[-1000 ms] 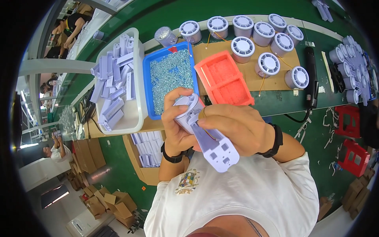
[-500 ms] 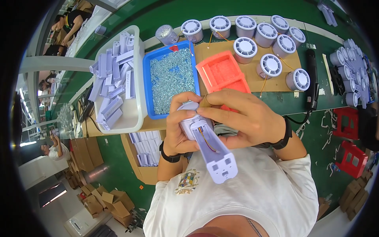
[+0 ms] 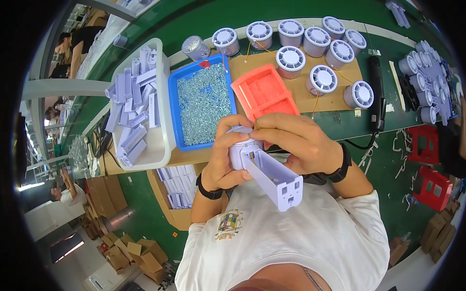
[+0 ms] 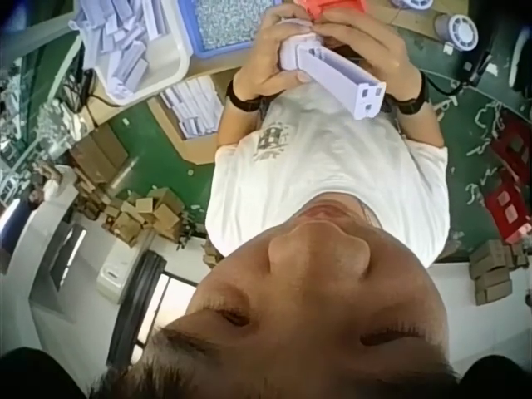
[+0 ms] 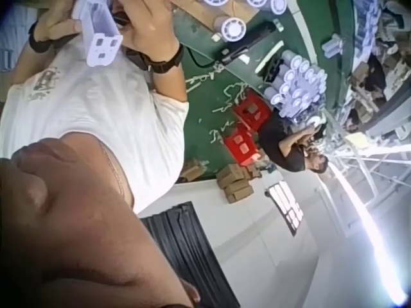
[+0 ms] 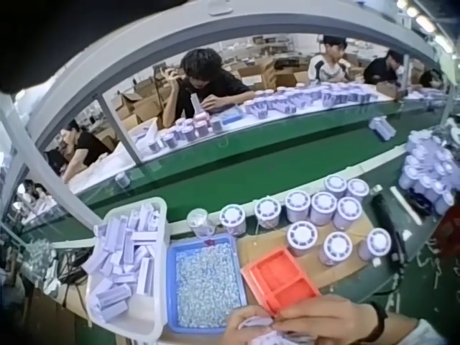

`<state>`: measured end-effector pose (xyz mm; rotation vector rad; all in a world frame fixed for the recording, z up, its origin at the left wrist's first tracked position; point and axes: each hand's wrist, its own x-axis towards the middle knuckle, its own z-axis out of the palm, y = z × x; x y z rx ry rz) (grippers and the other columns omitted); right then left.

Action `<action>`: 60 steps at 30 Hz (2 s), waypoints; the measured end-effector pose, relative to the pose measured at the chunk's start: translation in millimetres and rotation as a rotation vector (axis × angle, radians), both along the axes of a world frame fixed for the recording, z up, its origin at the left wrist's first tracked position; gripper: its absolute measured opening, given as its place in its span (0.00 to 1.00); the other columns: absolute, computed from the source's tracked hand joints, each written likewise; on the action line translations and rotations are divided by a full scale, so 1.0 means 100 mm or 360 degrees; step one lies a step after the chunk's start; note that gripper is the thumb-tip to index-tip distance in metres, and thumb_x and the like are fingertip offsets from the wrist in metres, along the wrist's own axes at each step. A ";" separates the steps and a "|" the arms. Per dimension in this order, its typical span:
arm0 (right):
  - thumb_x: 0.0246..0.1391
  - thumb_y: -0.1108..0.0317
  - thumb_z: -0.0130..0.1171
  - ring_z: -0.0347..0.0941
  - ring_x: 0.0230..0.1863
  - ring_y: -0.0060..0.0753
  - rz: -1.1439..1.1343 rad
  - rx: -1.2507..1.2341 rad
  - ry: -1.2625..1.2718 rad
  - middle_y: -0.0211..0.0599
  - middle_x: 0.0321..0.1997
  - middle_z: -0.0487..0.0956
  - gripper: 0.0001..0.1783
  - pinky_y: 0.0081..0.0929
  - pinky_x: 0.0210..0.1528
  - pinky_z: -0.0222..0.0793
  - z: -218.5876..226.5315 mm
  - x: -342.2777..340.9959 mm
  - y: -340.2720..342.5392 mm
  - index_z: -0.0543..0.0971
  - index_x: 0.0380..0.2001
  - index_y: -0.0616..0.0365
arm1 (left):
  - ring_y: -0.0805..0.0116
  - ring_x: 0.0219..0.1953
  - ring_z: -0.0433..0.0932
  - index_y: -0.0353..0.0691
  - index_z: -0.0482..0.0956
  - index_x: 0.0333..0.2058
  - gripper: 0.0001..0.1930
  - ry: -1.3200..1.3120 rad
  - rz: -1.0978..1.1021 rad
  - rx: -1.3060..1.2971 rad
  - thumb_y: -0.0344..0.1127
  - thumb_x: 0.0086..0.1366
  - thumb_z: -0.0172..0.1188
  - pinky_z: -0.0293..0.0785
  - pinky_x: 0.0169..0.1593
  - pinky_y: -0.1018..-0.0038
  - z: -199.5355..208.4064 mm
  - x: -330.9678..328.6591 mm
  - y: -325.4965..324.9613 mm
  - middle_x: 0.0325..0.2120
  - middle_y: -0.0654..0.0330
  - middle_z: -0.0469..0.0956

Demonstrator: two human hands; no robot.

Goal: The person assembles handheld fans by threading motor wires through a handle, fitting the pieces together, and placing them into a red mold. They then use a power drill to secure the assembly with screws before setting the finished fan aside.

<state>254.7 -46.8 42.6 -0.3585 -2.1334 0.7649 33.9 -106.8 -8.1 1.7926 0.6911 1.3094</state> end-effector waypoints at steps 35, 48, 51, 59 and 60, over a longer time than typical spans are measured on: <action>0.42 0.73 0.70 0.70 0.60 0.58 -0.0407 -0.0194 -0.0544 0.50 0.56 0.75 0.37 0.43 0.60 0.69 0.33 -0.12 0.45 0.72 0.59 0.63 | 0.59 0.34 0.81 0.38 0.83 0.43 0.17 0.1322 0.0641 0.0225 0.31 0.54 0.73 0.79 0.37 0.68 1.63 -0.45 0.07 0.43 0.55 0.83; 0.46 0.69 0.73 0.79 0.41 0.41 -0.0998 -0.0201 -0.0345 0.48 0.48 0.79 0.27 0.35 0.51 0.71 0.73 1.29 0.38 0.78 0.50 0.65 | 0.55 0.39 0.86 0.36 0.87 0.37 0.27 0.2264 0.1669 -0.0870 0.58 0.56 0.65 0.81 0.44 0.62 1.55 -3.76 4.97 0.36 0.45 0.86; 0.51 0.70 0.70 0.77 0.36 0.34 -0.1492 -0.0407 -0.0158 0.44 0.45 0.77 0.23 0.32 0.47 0.71 0.51 1.35 0.28 0.76 0.50 0.64 | 0.50 0.54 0.81 0.35 0.84 0.47 0.33 0.2449 0.1650 -0.0855 0.60 0.54 0.67 0.76 0.59 0.59 0.91 -3.93 5.71 0.50 0.42 0.82; 0.56 0.68 0.68 0.73 0.34 0.28 -0.1487 -0.0483 -0.0004 0.39 0.36 0.76 0.19 0.28 0.44 0.70 0.49 0.98 0.46 0.75 0.47 0.63 | 0.46 0.57 0.78 0.43 0.75 0.60 0.38 0.2319 0.1702 -0.0769 0.59 0.56 0.67 0.74 0.59 0.57 0.44 -4.95 5.65 0.56 0.48 0.78; 0.56 0.68 0.68 0.73 0.34 0.28 -0.1478 -0.0495 -0.0019 0.39 0.36 0.76 0.19 0.28 0.44 0.70 0.53 0.89 0.44 0.75 0.47 0.63 | 0.45 0.56 0.78 0.42 0.75 0.59 0.37 0.2582 0.1498 -0.0576 0.57 0.56 0.68 0.75 0.59 0.58 0.55 -4.95 5.58 0.55 0.46 0.78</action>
